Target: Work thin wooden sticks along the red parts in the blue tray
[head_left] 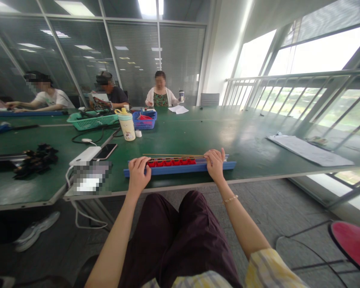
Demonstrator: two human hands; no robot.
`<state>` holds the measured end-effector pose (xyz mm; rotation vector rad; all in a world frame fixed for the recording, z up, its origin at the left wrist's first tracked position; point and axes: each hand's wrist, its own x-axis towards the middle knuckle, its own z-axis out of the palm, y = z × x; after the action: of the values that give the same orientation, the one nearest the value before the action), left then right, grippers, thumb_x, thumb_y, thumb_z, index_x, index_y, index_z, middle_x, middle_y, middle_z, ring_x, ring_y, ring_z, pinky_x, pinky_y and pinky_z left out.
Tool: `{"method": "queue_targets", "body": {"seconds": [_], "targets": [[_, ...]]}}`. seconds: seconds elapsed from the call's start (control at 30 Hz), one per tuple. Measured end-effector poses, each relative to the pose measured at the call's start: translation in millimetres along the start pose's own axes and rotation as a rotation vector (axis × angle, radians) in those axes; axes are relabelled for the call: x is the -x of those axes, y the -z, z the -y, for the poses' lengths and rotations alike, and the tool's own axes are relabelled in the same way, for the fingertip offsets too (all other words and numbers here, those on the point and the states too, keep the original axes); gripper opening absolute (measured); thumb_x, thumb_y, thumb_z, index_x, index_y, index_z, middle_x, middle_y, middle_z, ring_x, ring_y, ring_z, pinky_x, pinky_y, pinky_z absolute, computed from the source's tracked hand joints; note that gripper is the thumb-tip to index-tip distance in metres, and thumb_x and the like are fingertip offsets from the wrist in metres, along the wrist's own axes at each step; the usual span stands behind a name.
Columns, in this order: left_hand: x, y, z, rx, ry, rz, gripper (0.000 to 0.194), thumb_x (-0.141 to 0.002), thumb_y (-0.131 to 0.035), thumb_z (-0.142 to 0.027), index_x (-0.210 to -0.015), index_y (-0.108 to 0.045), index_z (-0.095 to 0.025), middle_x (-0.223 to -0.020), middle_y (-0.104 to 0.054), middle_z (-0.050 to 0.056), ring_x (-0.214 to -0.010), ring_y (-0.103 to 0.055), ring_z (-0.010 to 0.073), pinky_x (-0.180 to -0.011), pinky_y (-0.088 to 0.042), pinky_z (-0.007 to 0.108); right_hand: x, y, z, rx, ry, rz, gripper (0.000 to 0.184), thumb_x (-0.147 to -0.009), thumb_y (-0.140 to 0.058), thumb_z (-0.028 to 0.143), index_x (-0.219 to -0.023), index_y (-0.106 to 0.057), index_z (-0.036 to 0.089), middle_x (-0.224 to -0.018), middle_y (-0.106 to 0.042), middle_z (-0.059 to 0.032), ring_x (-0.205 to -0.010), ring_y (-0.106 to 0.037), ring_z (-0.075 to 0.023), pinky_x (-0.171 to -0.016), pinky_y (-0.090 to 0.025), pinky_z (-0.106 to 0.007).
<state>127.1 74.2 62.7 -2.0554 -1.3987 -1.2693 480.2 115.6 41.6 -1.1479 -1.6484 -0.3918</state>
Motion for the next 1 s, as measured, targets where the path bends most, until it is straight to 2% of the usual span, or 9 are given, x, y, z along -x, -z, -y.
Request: {"method": "queue_targets", "body": {"seconds": [0.47,0.83,1.0], "targets": [[2,-3.1,3,-0.045,-0.013,0.002,0.033,-0.089,-0.048,-0.019,-0.116,-0.068,-0.022,-0.115,-0.067,0.007,-0.109,-0.049,0.0267,-0.102,-0.041,0.043,0,-4,-5,-0.001,0.033,-0.038,0.023,-0.098,-0.046,0.025,-0.085,-0.064,0.026,-0.091,-0.072,0.0003,-0.1,-0.058,-0.0201,-0.121,-0.016,-0.05],[2,-4.5,2,-0.064,-0.008,0.011,0.033,-0.09,-0.049,-0.019,-0.116,-0.069,-0.022,-0.117,-0.067,0.007,-0.11,-0.049,0.0277,-0.101,-0.04,0.044,2,-7,-11,-0.036,-0.004,-0.025,0.024,-0.099,-0.046,0.028,-0.086,-0.066,0.026,-0.093,-0.072,0.0002,-0.1,-0.059,-0.0199,-0.121,-0.017,-0.049],[2,-5.8,2,-0.075,0.0,0.024,0.034,-0.089,-0.049,-0.019,-0.117,-0.068,-0.022,-0.117,-0.069,0.007,-0.111,-0.049,0.0284,-0.101,-0.04,0.044,1,-7,-12,-0.042,-0.007,-0.012,0.025,-0.099,-0.046,0.028,-0.085,-0.066,0.025,-0.09,-0.071,0.0003,-0.095,-0.06,-0.0188,-0.119,-0.021,-0.046]]}}
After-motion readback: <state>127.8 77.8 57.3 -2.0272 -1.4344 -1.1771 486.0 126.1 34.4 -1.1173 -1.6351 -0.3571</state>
